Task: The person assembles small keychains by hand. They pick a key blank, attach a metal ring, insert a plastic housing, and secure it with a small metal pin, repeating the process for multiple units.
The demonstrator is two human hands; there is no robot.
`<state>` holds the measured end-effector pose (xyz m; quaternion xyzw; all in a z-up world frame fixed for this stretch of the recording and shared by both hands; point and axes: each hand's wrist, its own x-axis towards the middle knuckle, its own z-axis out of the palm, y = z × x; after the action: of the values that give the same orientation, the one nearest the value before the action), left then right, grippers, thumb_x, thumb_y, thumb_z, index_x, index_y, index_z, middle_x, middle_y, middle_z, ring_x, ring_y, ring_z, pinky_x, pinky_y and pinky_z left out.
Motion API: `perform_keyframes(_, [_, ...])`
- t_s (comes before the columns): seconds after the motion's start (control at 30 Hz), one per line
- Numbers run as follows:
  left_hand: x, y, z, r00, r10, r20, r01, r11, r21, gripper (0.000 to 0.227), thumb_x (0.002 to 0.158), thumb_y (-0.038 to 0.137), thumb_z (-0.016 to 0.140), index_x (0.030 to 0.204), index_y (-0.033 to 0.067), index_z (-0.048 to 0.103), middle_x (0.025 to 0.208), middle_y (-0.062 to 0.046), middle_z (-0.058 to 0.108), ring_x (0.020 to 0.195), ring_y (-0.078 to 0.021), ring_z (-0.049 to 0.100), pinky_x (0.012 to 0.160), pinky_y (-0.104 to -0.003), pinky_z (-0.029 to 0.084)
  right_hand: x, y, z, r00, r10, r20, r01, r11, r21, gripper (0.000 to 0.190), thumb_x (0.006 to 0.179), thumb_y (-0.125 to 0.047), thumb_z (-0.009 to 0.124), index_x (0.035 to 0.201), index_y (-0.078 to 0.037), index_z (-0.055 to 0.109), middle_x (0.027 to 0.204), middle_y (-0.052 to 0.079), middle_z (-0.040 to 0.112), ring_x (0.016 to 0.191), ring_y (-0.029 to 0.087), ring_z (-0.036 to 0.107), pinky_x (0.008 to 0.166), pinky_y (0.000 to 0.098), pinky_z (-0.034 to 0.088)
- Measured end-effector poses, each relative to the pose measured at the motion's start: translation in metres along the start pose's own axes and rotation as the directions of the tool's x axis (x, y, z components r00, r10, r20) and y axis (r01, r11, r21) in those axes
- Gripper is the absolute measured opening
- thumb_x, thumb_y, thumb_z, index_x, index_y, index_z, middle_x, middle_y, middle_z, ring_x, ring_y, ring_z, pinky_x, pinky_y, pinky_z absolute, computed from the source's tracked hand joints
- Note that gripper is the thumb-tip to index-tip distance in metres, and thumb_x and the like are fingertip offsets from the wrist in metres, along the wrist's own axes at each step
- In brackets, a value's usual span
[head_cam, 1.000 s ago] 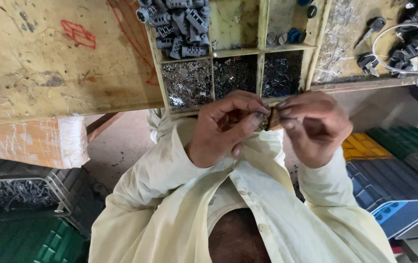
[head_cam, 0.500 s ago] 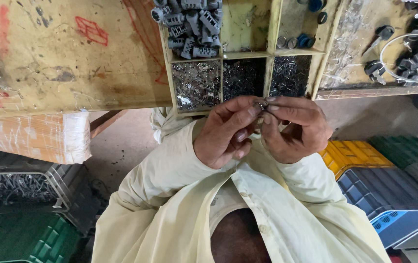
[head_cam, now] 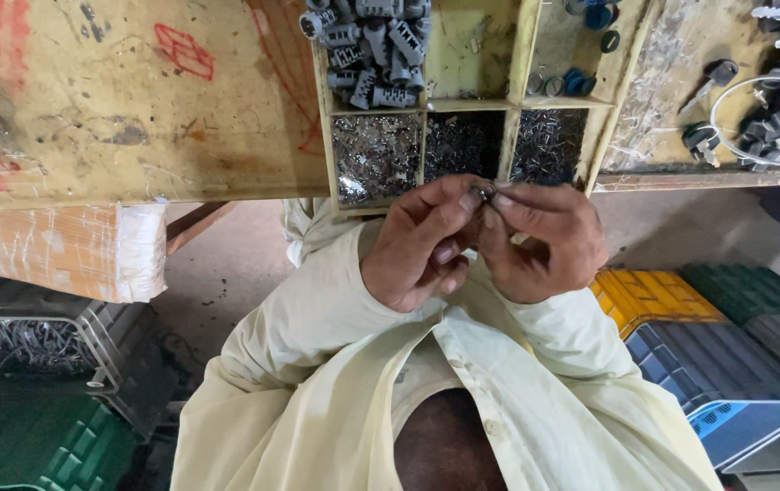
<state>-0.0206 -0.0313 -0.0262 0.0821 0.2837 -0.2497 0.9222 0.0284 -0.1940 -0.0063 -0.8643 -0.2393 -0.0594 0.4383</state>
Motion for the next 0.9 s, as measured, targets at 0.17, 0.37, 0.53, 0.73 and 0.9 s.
perform_keyframes(0.17, [-0.011,0.026,-0.002,0.975,0.206,0.085,-0.223,0.905,0.362,0.015,0.102,0.011,0.065,0.114,0.0034,0.063,0.105,0.000,0.063,0.075,-0.0041,0.054,0.059,-0.024,0.051,0.026,-0.002,-0.009,0.969,-0.108,0.225,0.115,0.993,-0.022,0.027,0.084,0.001,0.089,0.102,-0.010,0.072,0.106,0.008,0.075,0.077,0.020,0.071,0.066,0.0300,0.051])
perform_keyframes(0.37, [-0.049,0.068,-0.001,0.901,0.407,0.152,-0.294,0.315,0.903,0.019,0.088,0.004,0.075,0.105,0.0021,0.067,0.110,-0.001,0.065,0.077,-0.0035,0.052,0.068,-0.021,0.045,0.054,-0.003,-0.008,0.803,-0.432,0.411,0.442,0.894,0.075,0.032,0.079,-0.006,0.089,0.108,-0.009,0.079,0.104,0.006,0.077,0.078,0.018,0.073,0.063,0.0317,0.052])
perform_keyframes(0.53, [-0.068,0.093,-0.015,0.953,0.272,0.133,-0.219,0.317,0.923,0.020,0.090,0.006,0.075,0.107,0.0030,0.066,0.106,0.001,0.065,0.075,-0.0016,0.051,0.064,-0.018,0.043,0.065,-0.015,0.022,0.834,-0.247,0.493,0.073,0.936,0.345,0.026,0.086,-0.009,0.090,0.105,-0.015,0.073,0.107,0.000,0.074,0.086,0.016,0.071,0.069,0.0313,0.057])
perform_keyframes(0.73, [-0.066,0.085,-0.034,0.954,0.300,0.010,-0.210,0.642,0.738,0.020,0.102,0.012,0.064,0.118,0.0034,0.059,0.093,0.002,0.061,0.068,-0.0002,0.053,0.054,-0.019,0.048,0.111,-0.021,0.023,0.755,-0.383,0.531,0.308,0.924,0.228,0.033,0.087,-0.014,0.089,0.116,-0.016,0.073,0.109,0.004,0.068,0.091,0.020,0.068,0.073,0.0326,0.059])
perform_keyframes(0.9, [-0.060,0.072,-0.028,0.886,0.464,0.009,-0.312,0.581,0.752,0.017,0.102,0.012,0.065,0.116,0.0039,0.059,0.083,0.002,0.058,0.058,-0.0005,0.049,0.052,-0.017,0.040,0.128,-0.012,0.026,0.801,-0.408,0.437,0.565,0.757,-0.328,0.030,0.095,-0.010,0.088,0.120,-0.019,0.073,0.105,0.001,0.060,0.091,0.018,0.061,0.071,0.0331,0.052])
